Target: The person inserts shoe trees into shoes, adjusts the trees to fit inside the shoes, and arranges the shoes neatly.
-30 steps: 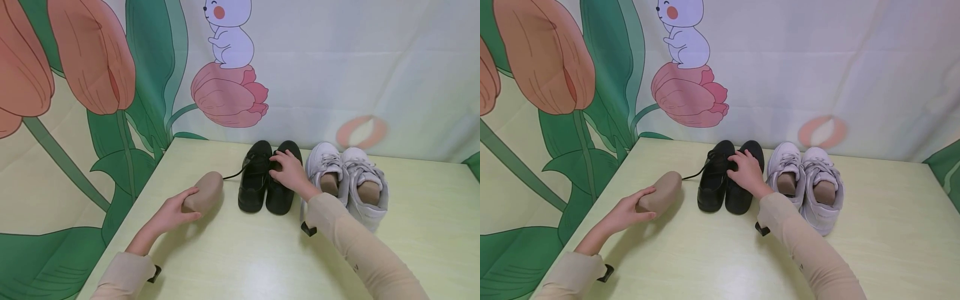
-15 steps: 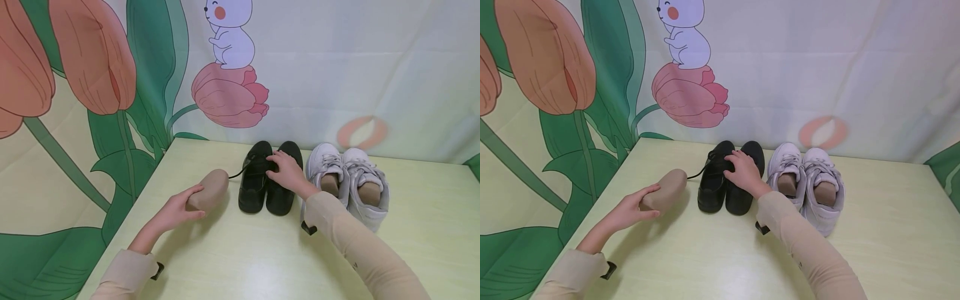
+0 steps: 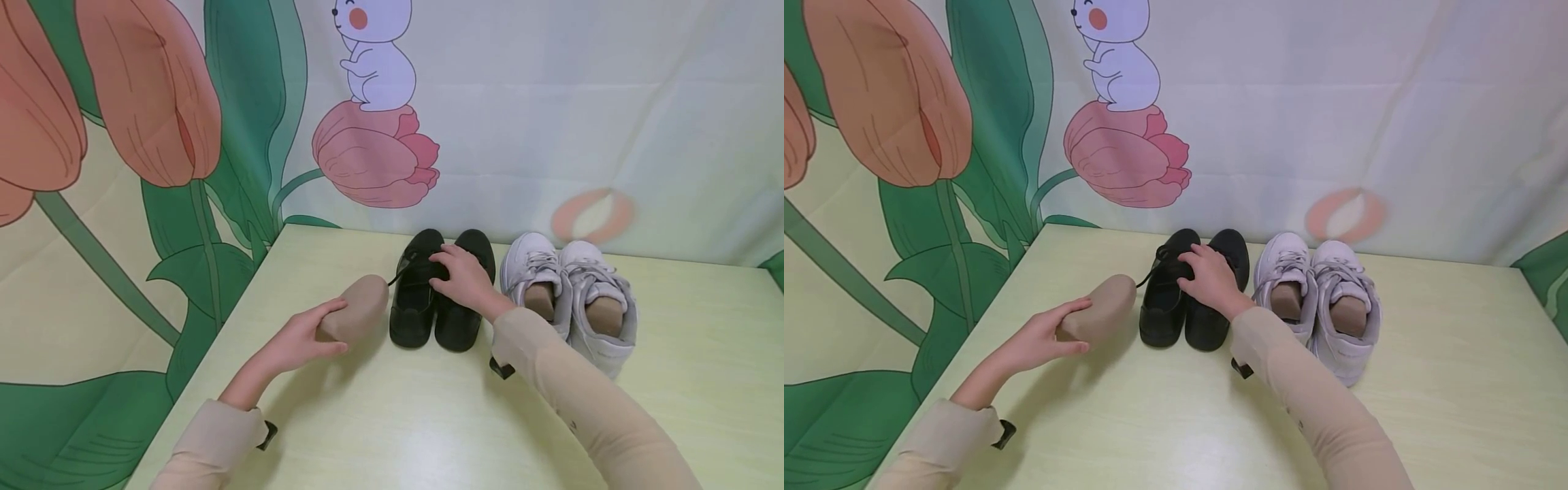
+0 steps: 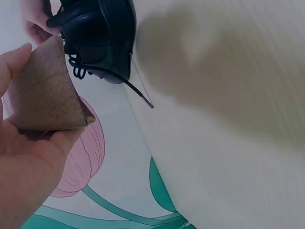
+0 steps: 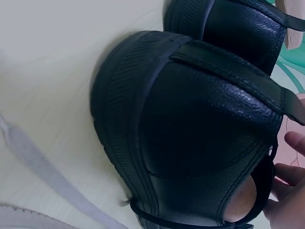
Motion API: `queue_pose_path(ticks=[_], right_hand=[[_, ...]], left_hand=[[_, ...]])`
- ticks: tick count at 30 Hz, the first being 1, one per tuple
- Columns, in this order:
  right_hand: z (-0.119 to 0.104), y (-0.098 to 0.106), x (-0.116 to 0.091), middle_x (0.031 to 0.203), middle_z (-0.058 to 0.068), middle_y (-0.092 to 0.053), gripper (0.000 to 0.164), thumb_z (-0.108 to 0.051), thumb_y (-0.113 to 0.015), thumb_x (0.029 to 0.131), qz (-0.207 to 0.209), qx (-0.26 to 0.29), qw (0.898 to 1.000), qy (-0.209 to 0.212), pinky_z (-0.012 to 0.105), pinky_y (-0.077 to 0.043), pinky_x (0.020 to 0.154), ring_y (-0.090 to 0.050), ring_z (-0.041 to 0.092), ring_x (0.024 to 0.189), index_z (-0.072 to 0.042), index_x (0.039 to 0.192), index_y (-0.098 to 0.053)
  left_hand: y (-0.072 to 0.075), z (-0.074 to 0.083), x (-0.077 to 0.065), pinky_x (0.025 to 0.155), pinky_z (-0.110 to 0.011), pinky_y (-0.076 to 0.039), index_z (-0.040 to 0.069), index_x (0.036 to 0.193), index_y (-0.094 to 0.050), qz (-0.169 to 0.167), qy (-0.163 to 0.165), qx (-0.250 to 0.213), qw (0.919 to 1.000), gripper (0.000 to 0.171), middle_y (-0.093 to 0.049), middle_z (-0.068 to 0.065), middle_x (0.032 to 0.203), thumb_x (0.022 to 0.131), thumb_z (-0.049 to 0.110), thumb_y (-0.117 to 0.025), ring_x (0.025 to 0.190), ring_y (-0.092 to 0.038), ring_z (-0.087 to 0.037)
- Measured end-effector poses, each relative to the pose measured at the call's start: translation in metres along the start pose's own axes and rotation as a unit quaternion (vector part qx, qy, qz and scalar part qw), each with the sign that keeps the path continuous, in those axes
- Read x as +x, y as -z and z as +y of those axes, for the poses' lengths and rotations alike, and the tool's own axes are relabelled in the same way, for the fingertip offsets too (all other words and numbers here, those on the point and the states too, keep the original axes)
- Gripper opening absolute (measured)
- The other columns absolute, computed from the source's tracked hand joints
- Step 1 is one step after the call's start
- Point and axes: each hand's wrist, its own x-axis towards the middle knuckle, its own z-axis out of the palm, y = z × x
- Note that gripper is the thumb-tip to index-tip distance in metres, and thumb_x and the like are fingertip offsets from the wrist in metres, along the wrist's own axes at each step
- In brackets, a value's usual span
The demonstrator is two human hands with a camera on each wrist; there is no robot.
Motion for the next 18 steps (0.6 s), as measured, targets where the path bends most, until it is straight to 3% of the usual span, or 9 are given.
queue_pose_path(ticks=[18], right_hand=[[0.0,-0.01,0.007,0.139,0.018,-0.038,0.044,-0.03,-0.062,0.081,-0.014,-0.051,0.999,-0.002,0.054,-0.024,0.104,-0.025,0.035,0.133,-0.011,0.12,-0.055]], left_hand=[[0.0,0.018,0.011,0.099,-0.046,-0.035,0.011,0.135,-0.037,-0.03,-0.005,0.004,0.9995,0.068,-0.036,-0.01,0.141,0.076,0.022,-0.069,0.127,-0.037,-0.028]])
